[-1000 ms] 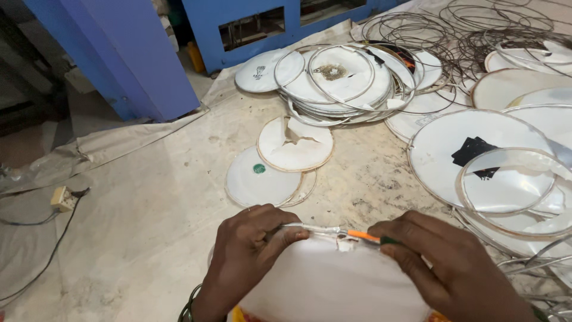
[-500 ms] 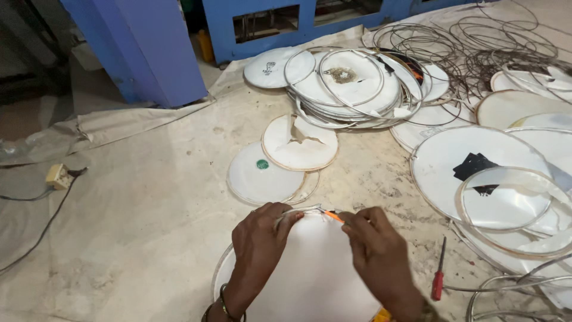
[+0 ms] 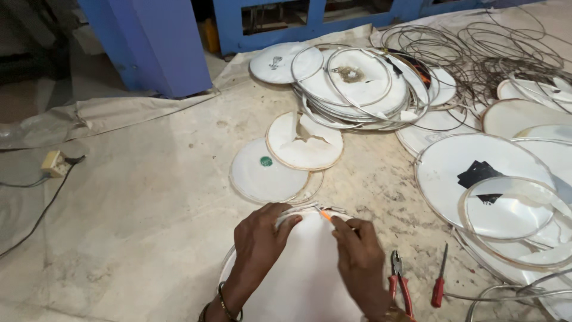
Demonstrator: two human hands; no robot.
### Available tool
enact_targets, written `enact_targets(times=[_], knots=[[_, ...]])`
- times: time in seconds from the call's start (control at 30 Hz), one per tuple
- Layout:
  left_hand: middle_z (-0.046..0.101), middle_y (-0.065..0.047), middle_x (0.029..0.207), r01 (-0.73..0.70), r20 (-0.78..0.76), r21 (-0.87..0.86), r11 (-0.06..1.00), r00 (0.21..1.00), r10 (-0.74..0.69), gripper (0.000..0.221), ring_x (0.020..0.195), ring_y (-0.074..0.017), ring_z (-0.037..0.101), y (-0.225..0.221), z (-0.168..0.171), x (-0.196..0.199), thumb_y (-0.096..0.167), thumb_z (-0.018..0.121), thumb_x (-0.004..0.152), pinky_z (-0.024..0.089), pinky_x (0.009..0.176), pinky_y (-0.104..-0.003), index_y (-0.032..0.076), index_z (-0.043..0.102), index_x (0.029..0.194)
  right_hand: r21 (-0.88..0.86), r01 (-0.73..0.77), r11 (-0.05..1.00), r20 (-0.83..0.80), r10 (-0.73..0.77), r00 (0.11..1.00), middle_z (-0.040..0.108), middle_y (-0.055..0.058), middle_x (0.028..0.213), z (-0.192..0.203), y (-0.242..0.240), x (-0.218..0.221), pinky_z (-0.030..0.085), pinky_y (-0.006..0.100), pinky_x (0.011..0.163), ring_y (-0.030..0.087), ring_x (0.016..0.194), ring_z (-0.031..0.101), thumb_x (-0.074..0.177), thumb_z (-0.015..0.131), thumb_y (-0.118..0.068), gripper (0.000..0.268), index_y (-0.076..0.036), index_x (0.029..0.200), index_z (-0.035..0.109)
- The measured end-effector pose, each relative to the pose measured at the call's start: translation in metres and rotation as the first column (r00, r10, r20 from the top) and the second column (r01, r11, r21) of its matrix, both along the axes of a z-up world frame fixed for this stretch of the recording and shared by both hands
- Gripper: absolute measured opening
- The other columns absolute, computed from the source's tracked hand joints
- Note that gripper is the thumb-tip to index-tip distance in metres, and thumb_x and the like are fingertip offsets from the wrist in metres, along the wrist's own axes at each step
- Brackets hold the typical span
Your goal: The person uses pliers to cut and pull a metal rim away from a circular white shade and then uses a utility knife to trim the edges of the shade.
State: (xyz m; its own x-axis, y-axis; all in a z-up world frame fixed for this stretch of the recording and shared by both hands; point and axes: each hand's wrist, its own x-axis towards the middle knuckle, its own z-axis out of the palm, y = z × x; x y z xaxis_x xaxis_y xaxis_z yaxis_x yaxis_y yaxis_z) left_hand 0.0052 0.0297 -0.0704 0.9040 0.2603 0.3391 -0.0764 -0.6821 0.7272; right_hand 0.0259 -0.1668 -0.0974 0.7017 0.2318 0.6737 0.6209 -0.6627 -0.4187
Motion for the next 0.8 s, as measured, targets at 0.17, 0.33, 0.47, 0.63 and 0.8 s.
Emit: enact_targets(times=[0.17,0.33,0.47,0.63,0.8], knots=[[0.075,-0.007,0.090,0.118,-0.049,0.012,0.993,0.992,-0.118,0.027,0.071,-0.0285,0.069,0.000,0.010,-0.012,0.034,0.076,0.086,0.052,0.064,-0.040,0.013,0.075,0.103,-0.304,-0.162,0.939,-0.082,0.144,0.986,0.065,0.004,0.095,0.064,-0.044,0.017,0.052,0.034,0.058,0.019,0.072,0.064,0.084,0.072,-0.005,0.020,-0.010,0.103,0.077],[0.073,-0.008,0.084,0.182,0.036,0.065,0.981,0.982,-0.184,0.029,0.074,-0.0301,0.069,-0.002,0.023,-0.022,0.033,0.078,0.084,0.052,0.063,-0.042,0.009,0.075,0.101,-0.226,-0.399,0.889,-0.458,0.265,0.849,0.069,0.002,0.093,0.109,-0.059,0.044,0.053,0.031,0.060,0.015,0.072,0.068,0.081,0.075,-0.012,0.021,-0.010,0.101,0.080],[0.072,-0.007,0.081,0.284,0.073,0.032,0.958,0.956,-0.285,0.025,0.071,-0.0282,0.069,0.001,0.029,-0.033,0.031,0.079,0.085,0.052,0.061,-0.040,0.009,0.075,0.097,-0.080,-0.511,0.856,-0.691,0.322,0.647,0.074,0.003,0.091,0.120,-0.063,0.062,0.052,0.031,0.067,0.015,0.077,0.067,0.084,0.074,-0.018,0.026,-0.009,0.107,0.082],[0.072,-0.006,0.077,0.307,0.087,-0.012,0.952,0.948,-0.305,0.022,0.066,-0.0264,0.068,0.003,0.031,-0.038,0.029,0.080,0.086,0.051,0.058,-0.038,0.010,0.075,0.094,0.014,-0.597,0.802,-0.813,0.356,0.461,0.078,0.004,0.088,0.105,-0.065,0.076,0.053,0.031,0.071,0.014,0.079,0.067,0.090,0.068,-0.025,0.031,-0.008,0.111,0.082],[0.072,-0.006,0.078,0.305,0.097,-0.064,0.950,0.949,-0.298,0.024,0.062,-0.0263,0.065,0.006,0.028,-0.038,0.028,0.082,0.084,0.050,0.055,-0.037,0.008,0.075,0.095,0.316,-0.548,0.774,-0.844,0.494,0.211,0.076,0.006,0.092,0.070,-0.071,0.086,0.055,0.031,0.076,0.014,0.089,0.070,0.092,0.065,-0.020,0.033,0.002,0.112,0.080]])
